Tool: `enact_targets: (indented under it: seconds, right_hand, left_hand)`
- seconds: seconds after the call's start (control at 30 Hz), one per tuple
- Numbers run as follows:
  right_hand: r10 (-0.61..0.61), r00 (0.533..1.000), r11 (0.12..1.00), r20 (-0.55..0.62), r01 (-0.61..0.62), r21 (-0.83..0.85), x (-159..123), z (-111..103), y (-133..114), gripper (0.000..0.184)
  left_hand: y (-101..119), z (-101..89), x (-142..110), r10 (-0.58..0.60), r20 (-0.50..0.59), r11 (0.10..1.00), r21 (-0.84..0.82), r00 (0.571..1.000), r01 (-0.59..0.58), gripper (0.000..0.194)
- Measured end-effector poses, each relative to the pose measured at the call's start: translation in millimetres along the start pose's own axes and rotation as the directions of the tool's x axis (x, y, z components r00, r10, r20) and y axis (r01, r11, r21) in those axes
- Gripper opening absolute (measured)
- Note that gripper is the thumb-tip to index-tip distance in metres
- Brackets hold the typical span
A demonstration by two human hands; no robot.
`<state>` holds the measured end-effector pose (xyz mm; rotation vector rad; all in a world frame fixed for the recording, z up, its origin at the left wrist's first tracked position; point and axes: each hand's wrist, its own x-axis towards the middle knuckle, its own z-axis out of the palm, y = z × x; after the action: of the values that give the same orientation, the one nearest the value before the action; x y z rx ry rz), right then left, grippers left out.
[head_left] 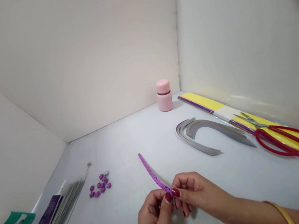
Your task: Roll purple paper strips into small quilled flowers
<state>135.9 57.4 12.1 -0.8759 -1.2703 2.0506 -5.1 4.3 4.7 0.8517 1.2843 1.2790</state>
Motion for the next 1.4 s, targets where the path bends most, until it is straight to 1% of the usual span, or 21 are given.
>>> enact_targets:
  seconds: [0.13,0.23,0.33,0.4,0.57,0.67,0.73,0.83,0.97,1.07,1.23,1.33,1.4]
  right_hand:
    - [-0.053,0.999,0.997,-0.009,0.052,-0.06,-1,2,-1,0.033]
    - [-0.071,0.997,0.996,-0.02,0.069,-0.064,-1,1,0,0.031]
    - [-0.07,0.997,0.996,-0.022,0.068,-0.062,0,0,2,0.031]
    - [-0.065,0.998,0.996,-0.008,0.064,-0.06,1,0,2,0.032]
    - [-0.064,0.998,0.996,0.018,0.065,-0.062,0,-1,-1,0.031]
    - [-0.034,0.999,0.998,0.013,0.034,-0.058,1,-1,-2,0.032]
    - [-0.019,1.0,0.999,0.011,0.02,-0.041,1,-1,-2,0.032]
    - [-0.02,1.0,1.0,-0.001,0.02,-0.008,2,-1,1,0.032]
    - [-0.024,1.0,1.0,0.02,0.024,-0.006,2,-1,4,0.035]
    - [-0.035,0.999,0.999,0.033,0.036,-0.021,2,-1,3,0.035]
    - [-0.012,0.999,1.0,0.035,0.012,-0.025,1,-1,1,0.032]
    - [-0.001,0.999,0.999,0.039,0.003,-0.038,0,-1,3,0.031]
    - [0.007,0.999,0.999,0.041,-0.006,-0.043,0,-2,5,0.031]
  left_hand:
    - [-4,0.0,1,0.001,0.053,1.0,-0.003,0.999,-0.001,0.03]
    - [-3,0.8,2,-0.03,0.04,0.999,-0.044,0.999,0.032,0.032]
    - [-1,1.4,3,-0.066,-0.002,0.997,-0.043,0.998,0.066,0.028]
    - [0,1.5,3,-0.073,-0.008,0.996,-0.042,0.997,0.073,0.027]
    - [3,2.4,1,-0.055,0.03,0.998,-0.033,0.998,0.056,0.028]
    - [5,3.8,0,-0.038,0.062,0.999,-0.021,0.997,0.039,0.027]
    - [5,4.6,0,-0.043,0.072,0.998,-0.042,0.996,0.046,0.027]
    - [1,4.4,0,-0.062,0.048,0.995,-0.078,0.997,0.066,0.026]
    - [-5,1.6,2,-0.063,0.016,0.998,-0.029,0.998,0.063,0.026]
    - [-7,0.1,2,-0.079,0.034,0.997,-0.02,0.996,0.079,0.027]
    - [-3,0.3,3,-0.096,0.047,0.995,-0.026,0.994,0.097,0.025]
    - [-1,0.5,4,-0.121,0.094,0.988,-0.085,0.988,0.129,0.026]
    - [0,0.4,4,-0.119,0.125,0.987,-0.089,0.985,0.131,0.026]
